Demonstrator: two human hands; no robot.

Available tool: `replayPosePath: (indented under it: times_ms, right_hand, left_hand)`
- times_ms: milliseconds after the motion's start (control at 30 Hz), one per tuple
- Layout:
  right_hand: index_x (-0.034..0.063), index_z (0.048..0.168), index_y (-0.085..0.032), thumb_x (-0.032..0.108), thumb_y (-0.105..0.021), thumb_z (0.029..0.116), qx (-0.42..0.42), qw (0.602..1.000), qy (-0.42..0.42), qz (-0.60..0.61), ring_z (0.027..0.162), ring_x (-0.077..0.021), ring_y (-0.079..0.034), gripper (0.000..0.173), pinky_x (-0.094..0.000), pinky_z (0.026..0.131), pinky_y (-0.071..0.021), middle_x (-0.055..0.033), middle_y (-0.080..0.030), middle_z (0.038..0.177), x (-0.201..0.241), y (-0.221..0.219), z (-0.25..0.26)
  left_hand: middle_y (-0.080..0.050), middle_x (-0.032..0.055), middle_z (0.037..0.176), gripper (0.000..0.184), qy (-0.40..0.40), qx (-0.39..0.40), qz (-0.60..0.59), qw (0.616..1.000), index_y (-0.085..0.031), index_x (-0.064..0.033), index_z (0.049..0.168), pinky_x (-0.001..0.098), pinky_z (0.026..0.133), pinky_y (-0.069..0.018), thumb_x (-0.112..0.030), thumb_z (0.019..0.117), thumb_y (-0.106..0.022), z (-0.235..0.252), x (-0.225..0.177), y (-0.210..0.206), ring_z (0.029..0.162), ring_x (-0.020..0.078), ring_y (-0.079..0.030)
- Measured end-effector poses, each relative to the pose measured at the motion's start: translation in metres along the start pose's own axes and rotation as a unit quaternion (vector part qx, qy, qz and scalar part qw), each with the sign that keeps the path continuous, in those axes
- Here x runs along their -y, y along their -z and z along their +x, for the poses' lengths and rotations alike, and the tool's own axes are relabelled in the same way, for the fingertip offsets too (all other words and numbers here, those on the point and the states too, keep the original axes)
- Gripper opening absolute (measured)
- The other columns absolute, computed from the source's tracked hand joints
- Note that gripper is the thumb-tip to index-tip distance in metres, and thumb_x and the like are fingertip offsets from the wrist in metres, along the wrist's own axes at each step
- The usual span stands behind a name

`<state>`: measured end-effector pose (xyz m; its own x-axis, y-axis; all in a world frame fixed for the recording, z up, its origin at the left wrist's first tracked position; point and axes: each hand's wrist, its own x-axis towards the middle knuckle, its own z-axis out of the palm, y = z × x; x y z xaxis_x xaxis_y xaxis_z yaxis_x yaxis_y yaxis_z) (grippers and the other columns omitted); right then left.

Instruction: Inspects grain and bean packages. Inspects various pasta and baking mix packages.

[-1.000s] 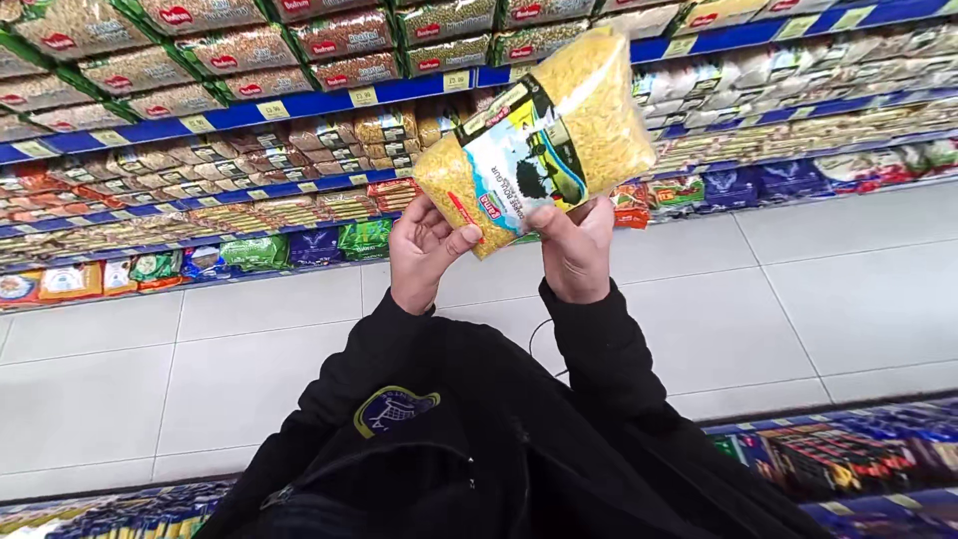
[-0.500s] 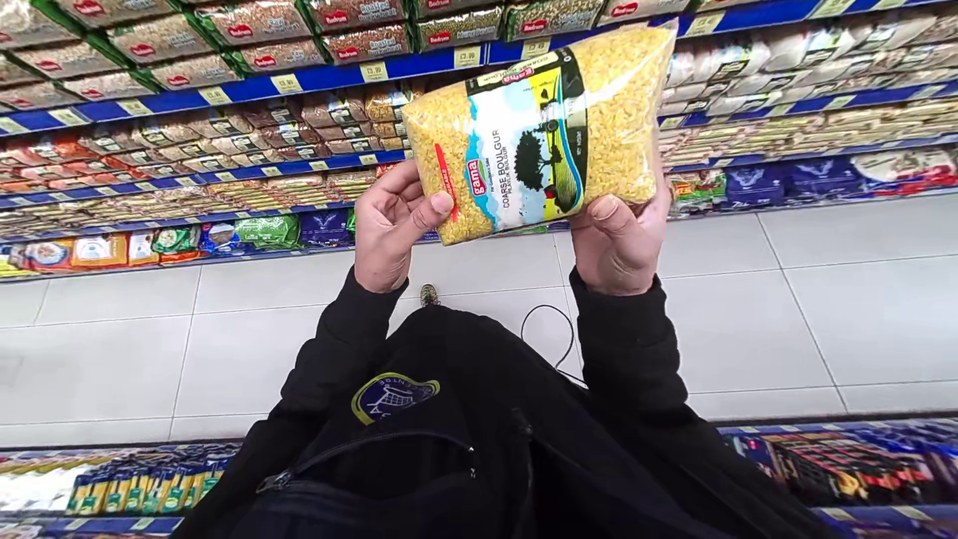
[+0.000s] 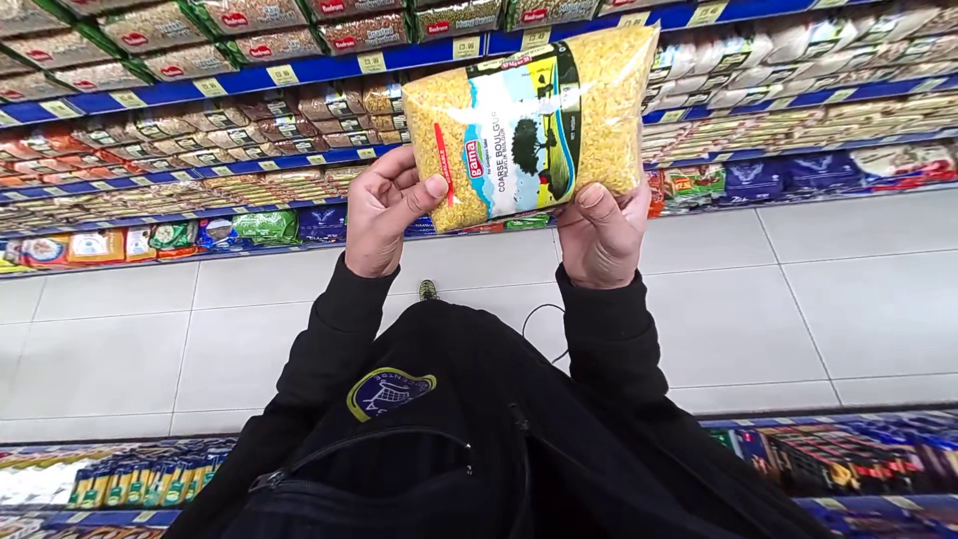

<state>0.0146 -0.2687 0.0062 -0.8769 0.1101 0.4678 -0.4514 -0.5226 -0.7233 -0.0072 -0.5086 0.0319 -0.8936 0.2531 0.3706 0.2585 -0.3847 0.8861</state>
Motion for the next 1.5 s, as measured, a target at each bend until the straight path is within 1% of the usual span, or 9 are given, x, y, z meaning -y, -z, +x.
replayPosePath:
  times_ms: [300,400,667,767,900,1033,1133,1300,1500]
  right_hand:
    - [0.0072,0.151,-0.037,0.022,-0.08,0.0893,-0.004,1.0,-0.013,0.009,0.116,-0.0218,-0.066,0.077,-0.0412,0.098,-0.0584,-0.0099,-0.061,0.133,-0.004,-0.001,0.001]
    - [0.008,0.151,-0.038,0.022,-0.081,0.088,-0.005,1.0,-0.016,0.011,0.116,-0.0205,-0.066,0.078,-0.0407,0.098,-0.0583,-0.0083,-0.061,0.133,-0.006,0.001,0.001]
    - [0.008,0.151,-0.038,0.022,-0.082,0.0875,-0.007,1.0,-0.02,0.021,0.117,-0.0219,-0.065,0.078,-0.0416,0.097,-0.0586,-0.0095,-0.061,0.133,-0.006,0.001,-0.001]
    - [0.0075,0.151,-0.036,0.024,-0.081,0.0888,-0.001,1.0,-0.021,0.015,0.116,-0.0213,-0.065,0.078,-0.041,0.097,-0.0585,-0.0093,-0.061,0.134,-0.006,0.0,-0.002]
    - [0.0068,0.151,-0.036,0.021,-0.079,0.0899,-0.004,0.999,-0.027,0.021,0.114,-0.0224,-0.066,0.075,-0.0413,0.096,-0.0592,-0.0106,-0.062,0.132,-0.006,-0.003,-0.004]
    - [0.0068,0.152,-0.035,0.021,-0.079,0.0903,0.005,0.999,-0.031,0.021,0.115,-0.0227,-0.066,0.077,-0.0416,0.095,-0.0596,-0.0108,-0.061,0.133,-0.007,-0.002,-0.004]
    - [0.0068,0.151,-0.036,0.021,-0.079,0.0902,0.004,0.999,-0.033,0.02,0.113,-0.0219,-0.067,0.076,-0.04,0.094,-0.0601,-0.0106,-0.061,0.132,-0.008,-0.002,-0.005]
    - [0.0065,0.152,-0.035,0.02,-0.078,0.0908,0.009,0.999,-0.037,0.021,0.114,-0.0226,-0.066,0.076,-0.041,0.095,-0.0596,-0.0109,-0.061,0.133,-0.009,-0.003,-0.004]
    - [0.0061,0.152,-0.034,0.02,-0.079,0.09,0.009,0.999,-0.042,0.024,0.116,-0.0242,-0.066,0.078,-0.0432,0.095,-0.0595,-0.0126,-0.06,0.135,-0.011,-0.003,-0.003]
  left_hand:
    - [-0.073,0.0093,0.112,0.037,0.012,-0.009,0.009,1.0,-0.063,-0.0007,0.128,0.0324,0.086,-0.0616,-0.019,0.0963,-0.071,0.0,0.002,0.002,0.097,0.0163,-0.072]
    - [-0.073,0.0092,0.111,0.036,0.014,-0.01,0.004,1.0,-0.063,-0.0006,0.128,0.0319,0.086,-0.0617,-0.018,0.0969,-0.071,-0.001,0.002,0.001,0.097,0.0163,-0.073]
    - [-0.073,0.0088,0.111,0.036,0.016,-0.009,0.003,1.0,-0.063,-0.0007,0.128,0.0313,0.085,-0.0621,-0.016,0.0965,-0.071,-0.003,0.0,0.001,0.095,0.0157,-0.073]
    - [-0.072,0.0106,0.114,0.039,0.016,-0.01,0.007,1.0,-0.062,0.0001,0.13,0.0329,0.086,-0.062,-0.016,0.0957,-0.072,-0.005,-0.001,0.002,0.098,0.0175,-0.073]
    - [-0.072,0.0105,0.115,0.039,0.023,-0.014,0.02,0.999,-0.061,0.0,0.13,0.0334,0.086,-0.062,-0.017,0.0961,-0.071,-0.008,-0.002,0.002,0.099,0.0179,-0.072]
    - [-0.072,0.0102,0.113,0.038,0.021,-0.016,0.017,1.0,-0.062,-0.0001,0.129,0.0331,0.085,-0.0624,-0.017,0.0962,-0.072,-0.009,-0.001,0.004,0.097,0.0175,-0.073]
    - [-0.073,0.0089,0.112,0.037,0.025,-0.02,0.025,0.999,-0.062,-0.001,0.129,0.0311,0.082,-0.0628,-0.017,0.0968,-0.071,-0.01,-0.001,0.004,0.095,0.016,-0.073]
    - [-0.073,0.0086,0.111,0.036,0.025,-0.017,0.03,0.999,-0.063,-0.0016,0.128,0.0305,0.081,-0.063,-0.018,0.0969,-0.071,-0.01,-0.003,0.005,0.094,0.0155,-0.073]
    - [-0.072,0.0099,0.113,0.038,0.024,-0.015,0.029,0.999,-0.062,-0.0006,0.13,0.0316,0.083,-0.0625,-0.017,0.0969,-0.07,-0.01,-0.002,0.008,0.096,0.0166,-0.073]
